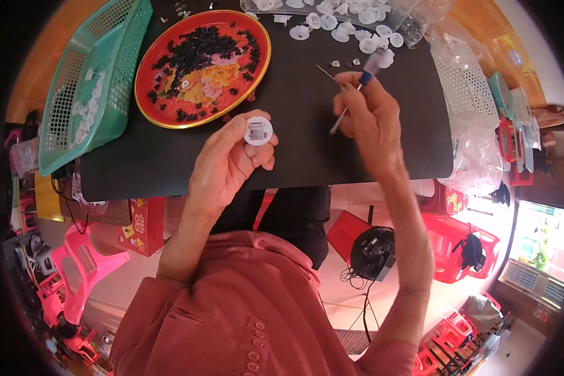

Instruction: The person assembles small electronic components into plastic housings by hand, taking electronic contacts and black components from a component tray and securing them into the housings with a screwdriver.

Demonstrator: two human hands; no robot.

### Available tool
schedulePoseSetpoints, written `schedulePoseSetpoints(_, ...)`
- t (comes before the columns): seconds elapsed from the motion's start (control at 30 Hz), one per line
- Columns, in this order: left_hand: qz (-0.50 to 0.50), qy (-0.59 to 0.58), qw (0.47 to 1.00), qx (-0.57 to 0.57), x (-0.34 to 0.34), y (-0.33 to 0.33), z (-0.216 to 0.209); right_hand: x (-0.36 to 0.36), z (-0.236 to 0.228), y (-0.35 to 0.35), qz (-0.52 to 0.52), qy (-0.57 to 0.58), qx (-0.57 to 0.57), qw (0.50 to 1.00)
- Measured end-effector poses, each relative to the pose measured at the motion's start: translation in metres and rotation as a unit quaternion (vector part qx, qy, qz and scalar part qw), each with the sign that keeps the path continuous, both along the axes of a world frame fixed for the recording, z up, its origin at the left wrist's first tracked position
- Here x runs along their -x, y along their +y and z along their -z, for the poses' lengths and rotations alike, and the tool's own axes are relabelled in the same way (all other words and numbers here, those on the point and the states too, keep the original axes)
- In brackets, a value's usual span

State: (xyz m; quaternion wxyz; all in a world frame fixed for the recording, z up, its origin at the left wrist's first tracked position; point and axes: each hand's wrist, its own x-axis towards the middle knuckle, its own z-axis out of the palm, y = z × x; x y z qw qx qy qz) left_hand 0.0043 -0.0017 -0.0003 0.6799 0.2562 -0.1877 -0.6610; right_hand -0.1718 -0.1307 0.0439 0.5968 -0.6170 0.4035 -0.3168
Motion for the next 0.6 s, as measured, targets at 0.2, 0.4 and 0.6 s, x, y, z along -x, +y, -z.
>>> schedulePoseSetpoints(0.2,0.006,0.01,1.0,0.008,0.0,-0.001,0.001,0.015,0.003,-0.02,-0.029,0.319,0.212,0.923)
schedulePoseSetpoints(0.4,-0.008,-0.015,1.0,0.001,0.002,-0.001,0.001,0.016,0.01,-0.025,-0.021,0.386,0.294,0.874)
schedulePoseSetpoints(0.6,0.033,0.001,0.999,0.007,0.0,-0.001,0.0,0.016,0.012,-0.029,-0.009,0.382,0.327,0.864)
